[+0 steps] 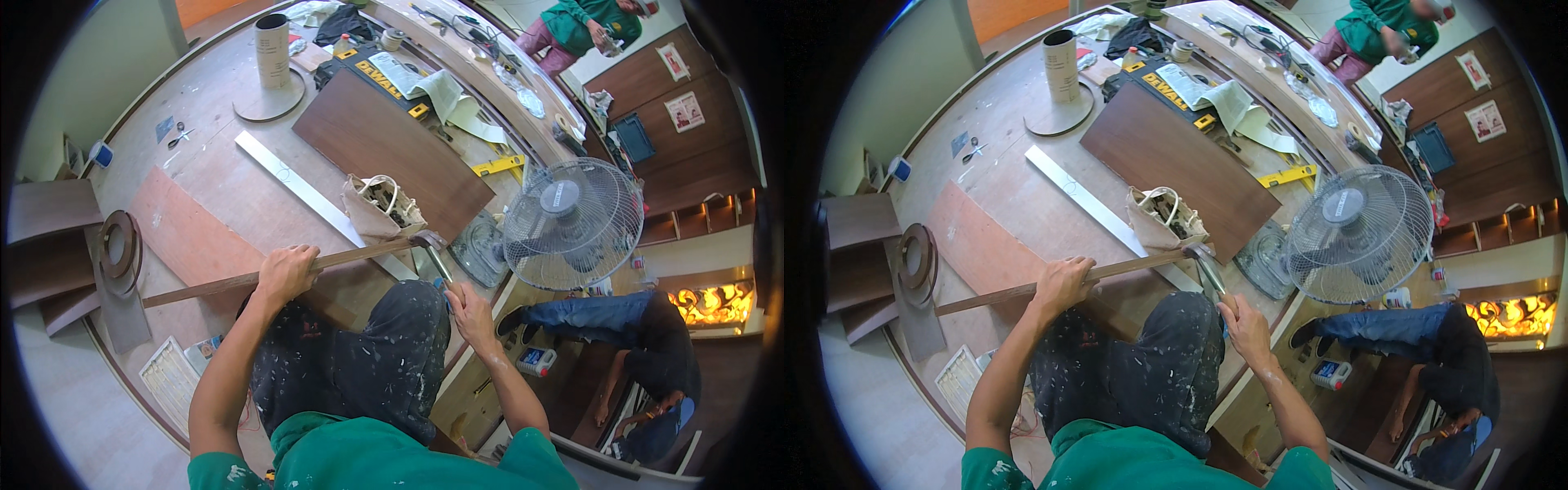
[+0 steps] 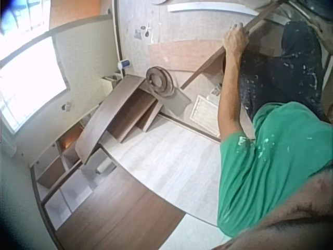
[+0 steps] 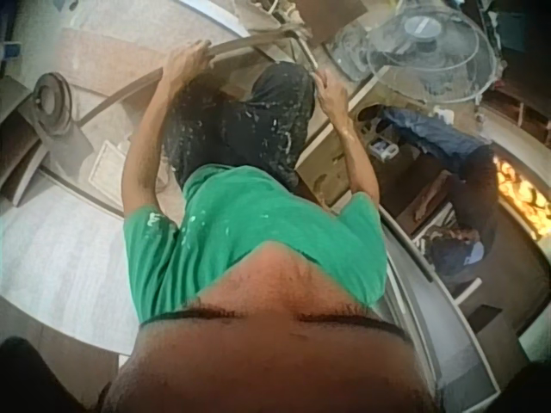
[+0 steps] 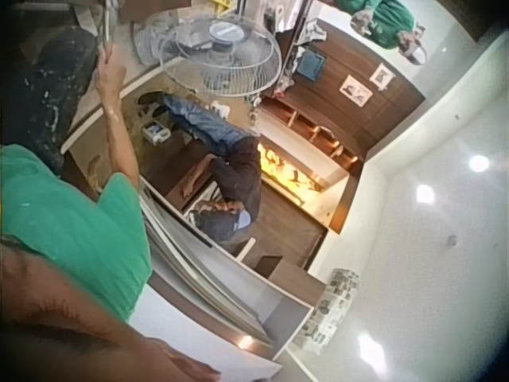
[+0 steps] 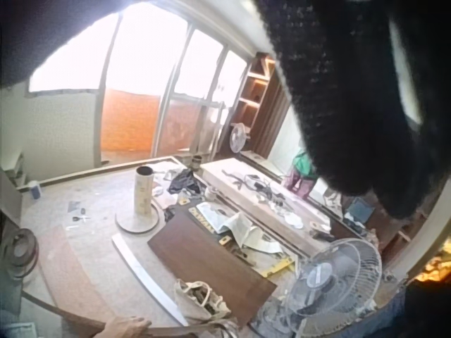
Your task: The person hammers nails into a wooden panel and then attaches a thin wooden strip to its edge. They use a hammer to secure the strip and inspect the alignment. Other workers are visible in the background.
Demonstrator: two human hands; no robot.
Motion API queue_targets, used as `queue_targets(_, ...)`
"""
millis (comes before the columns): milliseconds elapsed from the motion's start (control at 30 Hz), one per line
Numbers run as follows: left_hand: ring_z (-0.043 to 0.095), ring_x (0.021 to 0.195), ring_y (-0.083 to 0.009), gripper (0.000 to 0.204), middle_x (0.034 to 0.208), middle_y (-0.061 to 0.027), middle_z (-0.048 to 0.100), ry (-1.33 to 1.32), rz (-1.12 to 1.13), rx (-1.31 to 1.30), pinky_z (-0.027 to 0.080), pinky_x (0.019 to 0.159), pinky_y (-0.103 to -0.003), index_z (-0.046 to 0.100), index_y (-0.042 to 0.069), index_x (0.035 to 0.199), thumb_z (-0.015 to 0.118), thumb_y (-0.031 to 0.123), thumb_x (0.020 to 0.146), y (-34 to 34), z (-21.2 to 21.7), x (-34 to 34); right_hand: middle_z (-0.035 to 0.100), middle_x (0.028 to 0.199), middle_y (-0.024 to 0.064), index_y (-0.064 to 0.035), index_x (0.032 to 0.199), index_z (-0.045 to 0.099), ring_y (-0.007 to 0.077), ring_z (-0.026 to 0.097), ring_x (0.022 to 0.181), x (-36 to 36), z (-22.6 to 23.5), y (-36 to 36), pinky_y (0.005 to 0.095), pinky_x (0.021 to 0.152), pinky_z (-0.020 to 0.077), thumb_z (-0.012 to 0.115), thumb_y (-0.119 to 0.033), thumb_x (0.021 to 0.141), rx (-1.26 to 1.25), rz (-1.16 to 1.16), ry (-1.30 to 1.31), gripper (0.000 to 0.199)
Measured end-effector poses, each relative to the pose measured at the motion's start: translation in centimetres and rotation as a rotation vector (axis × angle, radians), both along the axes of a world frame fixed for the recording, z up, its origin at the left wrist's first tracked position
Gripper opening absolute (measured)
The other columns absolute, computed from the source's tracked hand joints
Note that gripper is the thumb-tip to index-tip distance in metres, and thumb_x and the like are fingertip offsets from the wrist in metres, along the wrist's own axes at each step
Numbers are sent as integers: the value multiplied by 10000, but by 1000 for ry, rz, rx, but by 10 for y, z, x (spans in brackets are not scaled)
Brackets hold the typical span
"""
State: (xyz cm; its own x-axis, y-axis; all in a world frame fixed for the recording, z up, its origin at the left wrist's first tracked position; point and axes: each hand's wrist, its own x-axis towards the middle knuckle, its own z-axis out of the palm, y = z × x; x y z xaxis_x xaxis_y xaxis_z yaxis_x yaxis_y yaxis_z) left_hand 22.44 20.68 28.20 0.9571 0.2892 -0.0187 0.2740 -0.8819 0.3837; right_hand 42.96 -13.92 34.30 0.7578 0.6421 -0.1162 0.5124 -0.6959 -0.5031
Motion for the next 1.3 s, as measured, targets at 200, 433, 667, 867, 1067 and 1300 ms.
queue_targets(200, 728, 954, -306, 280, 982, -116, 731, -46, 14, 3, 578, 820, -416, 677, 74, 1019, 784, 241, 820, 0, -3, -1, 653, 747, 246, -33, 1052, 614, 469, 666, 722, 3, -4, -11, 515, 624, 486, 604, -392, 1055, 50, -139, 25, 359)
queue_targets(433, 719, 959, -320, 334, 990, -121, 731, 11, 18, -3, 568, 840, -424, 695, 72, 1074, 781, 303, 848, 3, -4, 1, 670, 727, 212, -18, 1019, 598, 428, 688, 700, 9, -11, -16, 508, 614, 486, 594, -405, 1060, -21, -76, -58, 389)
queue_targets(667, 715, 974, -323, 389, 997, -125, 728, 18, 12, -2, 564, 850, -433, 695, 69, 1113, 788, 344, 853, 4, -9, 1, 638, 753, 281, -40, 1020, 594, 520, 637, 755, 7, 1, -1, 566, 619, 456, 639, -381, 1032, 39, 34, -36, 344)
queue_targets(867, 717, 982, -324, 403, 1013, -120, 734, 47, 23, -7, 567, 854, -433, 696, 74, 1117, 796, 349, 839, 3, -6, 3, 640, 758, 272, -52, 1027, 599, 512, 637, 754, 5, 11, 9, 572, 621, 459, 651, -383, 1021, 17, 108, 14, 335)
queue_targets(1067, 730, 946, -309, 250, 952, -111, 732, -43, 15, 20, 587, 809, -426, 681, 76, 1000, 753, 259, 846, 2, -6, 1, 648, 766, 252, -65, 1039, 612, 494, 641, 758, 23, 18, 17, 554, 636, 473, 660, -388, 1011, -28, 246, 23, 328)
queue_targets(1300, 727, 934, -325, 242, 948, -116, 733, -49, 23, 8, 581, 791, -439, 676, 86, 1001, 750, 269, 860, 1, -3, -1, 654, 808, 228, -54, 1079, 652, 461, 649, 760, 34, 27, 38, 484, 655, 498, 702, -343, 989, -62, 364, 47, 307)
